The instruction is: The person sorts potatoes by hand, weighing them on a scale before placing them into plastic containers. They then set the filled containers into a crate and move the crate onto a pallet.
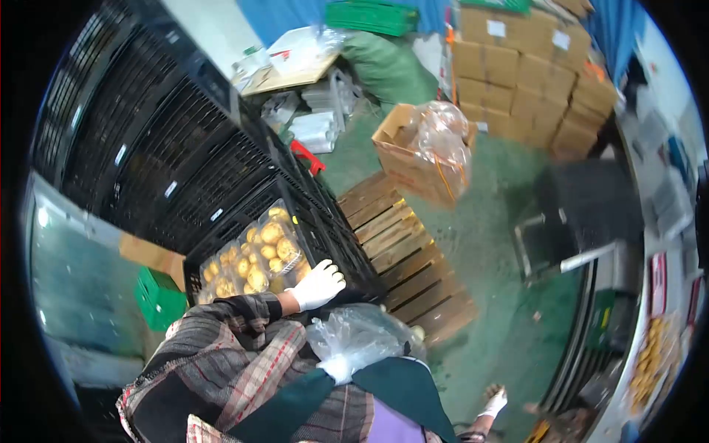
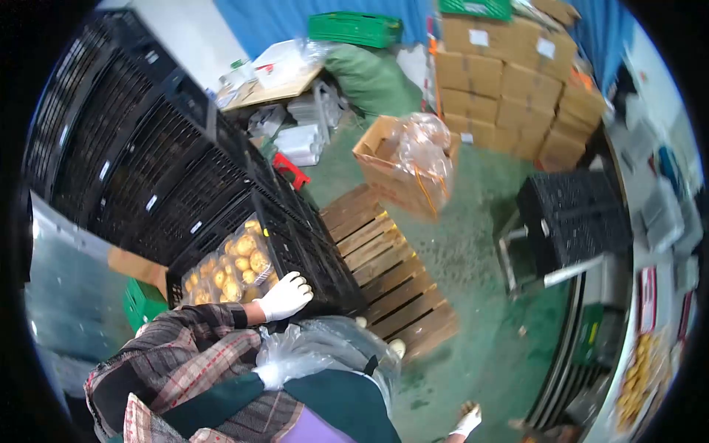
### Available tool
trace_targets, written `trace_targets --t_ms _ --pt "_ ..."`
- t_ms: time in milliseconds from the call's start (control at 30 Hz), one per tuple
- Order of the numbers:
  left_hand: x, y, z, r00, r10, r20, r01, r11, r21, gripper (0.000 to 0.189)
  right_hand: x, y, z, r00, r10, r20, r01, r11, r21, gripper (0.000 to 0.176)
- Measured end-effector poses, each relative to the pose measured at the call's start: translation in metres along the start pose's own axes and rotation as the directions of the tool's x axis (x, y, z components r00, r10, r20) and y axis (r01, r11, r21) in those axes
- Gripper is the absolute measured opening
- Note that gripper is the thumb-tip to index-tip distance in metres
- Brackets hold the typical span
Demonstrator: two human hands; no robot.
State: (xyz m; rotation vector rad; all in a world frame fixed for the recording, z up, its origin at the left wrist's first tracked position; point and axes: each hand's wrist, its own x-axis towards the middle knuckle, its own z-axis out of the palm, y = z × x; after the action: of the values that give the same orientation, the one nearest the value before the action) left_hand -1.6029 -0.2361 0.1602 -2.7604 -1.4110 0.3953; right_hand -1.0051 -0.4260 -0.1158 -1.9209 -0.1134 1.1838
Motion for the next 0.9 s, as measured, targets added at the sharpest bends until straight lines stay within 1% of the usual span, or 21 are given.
trace_targets --t_ms 67,100,167,200,233,267,300,333,367,400,433,467,500,533,600,667,733,800,833,867,900 --pt "0.007 0.005 0.002 0.998 0.036 0.047 -0.038 0.998 0.049 0.015 -0.021 0.037 -0.011 0.996 0.046 -0.075 -0.039 0.995 0.093 0.040" --pt "0.012 0.002 0.009 0.994 0.098 0.040 -0.101 0.989 0.105 0.012 -0.028 0.060 -0.021 0.987 0.129 -0.100 -0.115 0.984 0.134 0.038" --pt "0.010 -0.003 0.014 0.994 0.044 0.099 -0.058 0.989 0.140 0.010 -0.032 0.108 -0.039 0.956 0.267 -0.118 -0.238 0.947 0.216 0.036" --pt "0.011 -0.007 0.017 0.993 0.008 0.121 -0.029 0.986 0.166 0.009 -0.027 0.132 -0.058 0.971 0.235 -0.054 -0.226 0.966 0.129 0.034" --pt "0.015 -0.012 0.015 0.991 -0.018 0.129 -0.013 0.974 0.228 0.007 0.007 0.188 -0.081 0.977 0.175 -0.121 -0.165 0.982 0.087 0.032" --pt "0.014 -0.019 0.022 0.998 -0.008 0.054 -0.003 0.979 0.201 0.008 -0.006 0.174 -0.074 0.973 0.142 -0.181 -0.128 0.988 0.087 0.031" --pt "0.013 -0.022 0.025 0.999 0.021 0.029 -0.025 0.985 0.171 0.008 0.014 0.198 -0.074 0.953 0.008 -0.301 -0.022 0.999 -0.041 0.033" --pt "0.012 -0.023 0.025 0.999 0.049 0.005 -0.050 0.990 0.130 0.009 0.030 0.211 -0.070 0.952 -0.010 -0.307 0.060 0.986 0.154 0.037" --pt "0.013 -0.023 0.019 1.000 0.011 0.004 -0.011 0.993 0.117 0.009 0.017 0.176 -0.054 0.966 0.091 -0.241 -0.047 0.982 0.184 0.038" --pt "0.013 -0.019 0.010 1.000 -0.023 0.005 0.022 0.995 0.099 0.009 0.003 0.144 -0.027 0.969 0.102 -0.227 -0.031 0.954 0.299 0.040" --pt "0.016 -0.013 0.007 0.999 -0.052 0.001 0.052 0.996 0.071 0.009 -0.021 0.107 -0.011 0.995 0.038 -0.089 -0.026 0.990 0.137 0.038" --pt "0.013 -0.015 0.014 0.996 -0.086 -0.017 0.087 0.992 0.095 0.010 -0.034 0.082 0.001 0.992 -0.112 0.056 0.110 0.993 0.038 0.037" --pt "0.013 -0.015 0.014 0.994 -0.108 0.011 0.106 0.989 0.107 0.010 -0.053 0.052 0.017 0.986 -0.109 0.123 0.097 0.991 0.094 0.035" --pt "0.013 -0.014 0.014 0.990 -0.136 0.036 0.131 0.984 0.119 0.010 -0.074 0.018 0.031 0.985 -0.090 0.146 0.082 0.995 0.061 0.033" --pt "0.011 -0.011 0.013 0.991 -0.121 -0.056 0.126 0.988 0.091 0.011 -0.074 0.022 0.038 0.968 -0.182 0.173 0.178 0.983 0.036 0.029" --pt "0.010 -0.006 0.010 0.977 -0.115 -0.181 0.120 0.993 0.018 0.013 -0.083 0.012 0.038 0.974 -0.150 0.167 0.171 0.979 -0.114 0.028" --pt "0.012 -0.003 0.007 0.973 -0.151 -0.173 0.156 0.988 0.012 0.014 -0.069 0.043 0.034 0.983 -0.168 0.080 0.178 0.975 -0.136 0.026" --pt "0.011 -0.009 0.017 0.967 -0.206 -0.148 0.209 0.978 0.009 0.016 -0.078 0.046 0.033 0.997 -0.075 -0.005 0.074 0.997 -0.023 0.025" --pt "0.016 -0.011 0.018 0.968 -0.222 -0.119 0.225 0.974 0.017 0.016 -0.083 0.048 0.033 0.998 -0.049 -0.037 0.051 0.998 0.047 0.024" --pt "0.019 -0.015 0.020 0.967 -0.240 -0.090 0.243 0.970 0.025 0.017 -0.087 0.056 0.033 0.997 -0.047 -0.061 0.052 0.996 0.075 0.025" --pt "0.022 -0.023 0.030 0.963 -0.268 -0.020 0.268 0.963 0.028 0.019 -0.094 0.056 0.031 0.997 0.029 -0.070 -0.025 0.998 0.063 0.026"
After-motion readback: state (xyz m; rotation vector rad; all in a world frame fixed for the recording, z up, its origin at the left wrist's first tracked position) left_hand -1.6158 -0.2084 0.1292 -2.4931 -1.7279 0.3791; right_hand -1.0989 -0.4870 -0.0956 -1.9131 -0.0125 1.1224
